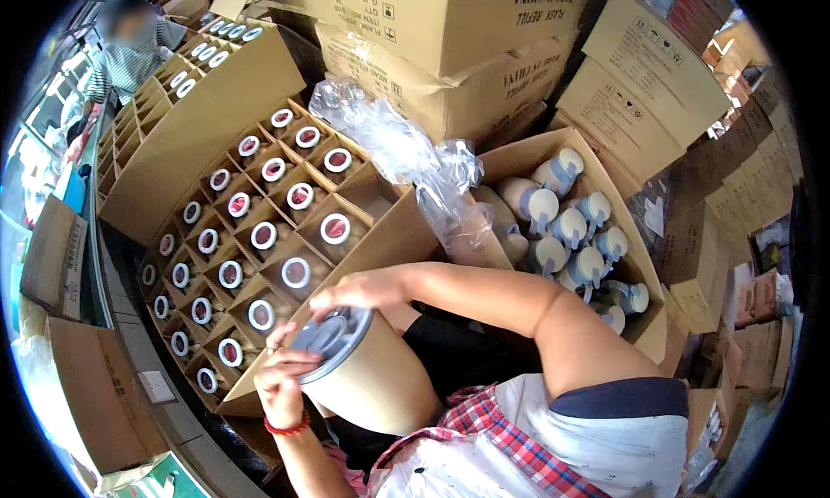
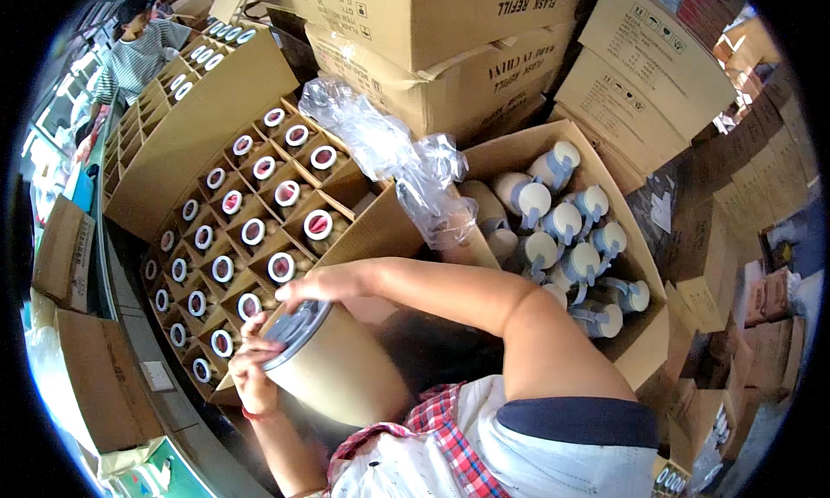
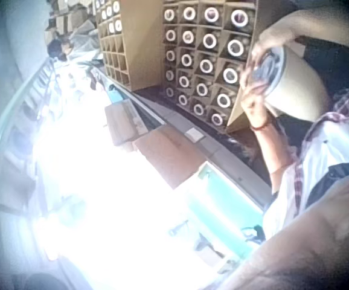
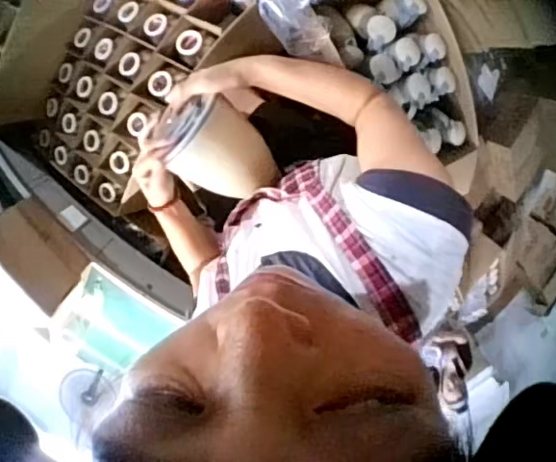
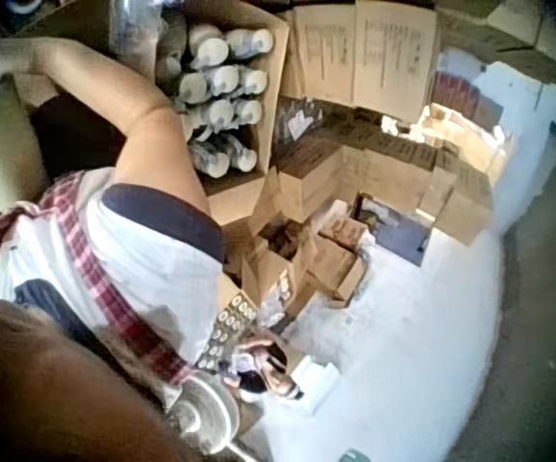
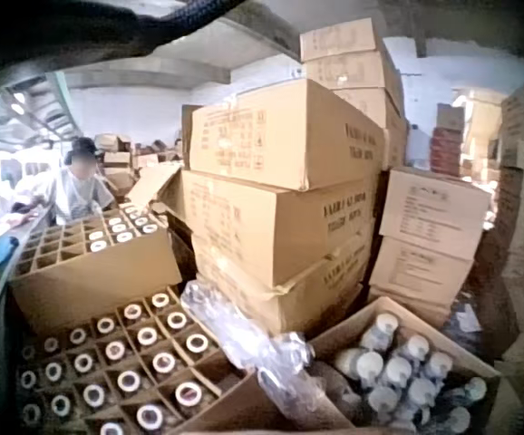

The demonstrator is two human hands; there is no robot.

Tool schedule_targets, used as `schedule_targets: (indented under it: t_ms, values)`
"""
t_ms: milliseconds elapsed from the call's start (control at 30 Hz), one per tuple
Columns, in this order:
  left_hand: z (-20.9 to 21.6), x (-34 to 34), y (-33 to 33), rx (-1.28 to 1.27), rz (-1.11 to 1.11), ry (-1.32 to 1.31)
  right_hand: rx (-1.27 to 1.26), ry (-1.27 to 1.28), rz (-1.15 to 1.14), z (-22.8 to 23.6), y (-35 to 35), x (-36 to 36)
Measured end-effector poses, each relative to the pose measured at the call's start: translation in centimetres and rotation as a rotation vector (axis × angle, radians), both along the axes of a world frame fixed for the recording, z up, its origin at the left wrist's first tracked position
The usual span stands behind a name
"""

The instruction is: The person places pink paper pieces into small jars arranged in a cardboard tray, then places white plastic rings on top of each jar. The person also handles a large plastic container, opening and closing its lid, and places it into a plastic bag.

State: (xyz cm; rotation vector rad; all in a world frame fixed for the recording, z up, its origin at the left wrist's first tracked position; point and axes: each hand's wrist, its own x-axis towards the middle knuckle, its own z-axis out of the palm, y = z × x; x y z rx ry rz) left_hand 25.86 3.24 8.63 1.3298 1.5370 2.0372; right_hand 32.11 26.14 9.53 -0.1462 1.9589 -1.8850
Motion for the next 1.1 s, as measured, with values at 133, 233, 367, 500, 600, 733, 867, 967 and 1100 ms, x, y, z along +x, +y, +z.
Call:
schedule_targets:
  t_ms: [133, 233, 367, 500, 600, 733, 867, 967, 1100]
  values:
    - [-6.0, -1.7, -2.9, 0.079, -0.008, -0.419, 0.555, 0.259, 0.103, 3.8, 0.0, 1.9]
    - [0.5, 0.1, -0.1, -0.137, 0.165, -0.172, -0.025, -0.105, 0.028, -0.5, 1.8, -1.7]
    - [7.9, 4.0, 4.4, -0.556, 0.335, 0.389, -0.927, -0.513, 0.218, -4.8, -1.8, -5.6]
    - [5.6, 1.4, 2.4, -0.325, 0.086, 0.227, -0.629, -0.27, 0.163, -3.7, 0.3, -3.2]
    - [-3.3, -0.8, -3.5, 0.104, -0.205, -0.381, 0.29, 0.268, 0.136, 1.1, -0.5, -0.1]
    - [-2.3, -1.0, -2.6, -0.023, -0.128, -0.306, 0.226, 0.143, 0.065, 0.6, 1.0, -0.2]
    - [6.8, 3.0, 2.7, -0.508, 0.289, 0.192, -0.847, -0.476, 0.16, -5.2, 0.0, -4.0]
    - [7.8, 4.8, 4.1, -0.607, 0.449, 0.436, -1.103, -0.545, 0.233, -5.6, -2.0, -4.8]
    - [1.0, 0.2, -1.2, -0.105, 0.073, -0.035, -0.285, -0.067, 0.049, -1.7, -0.6, -0.7]
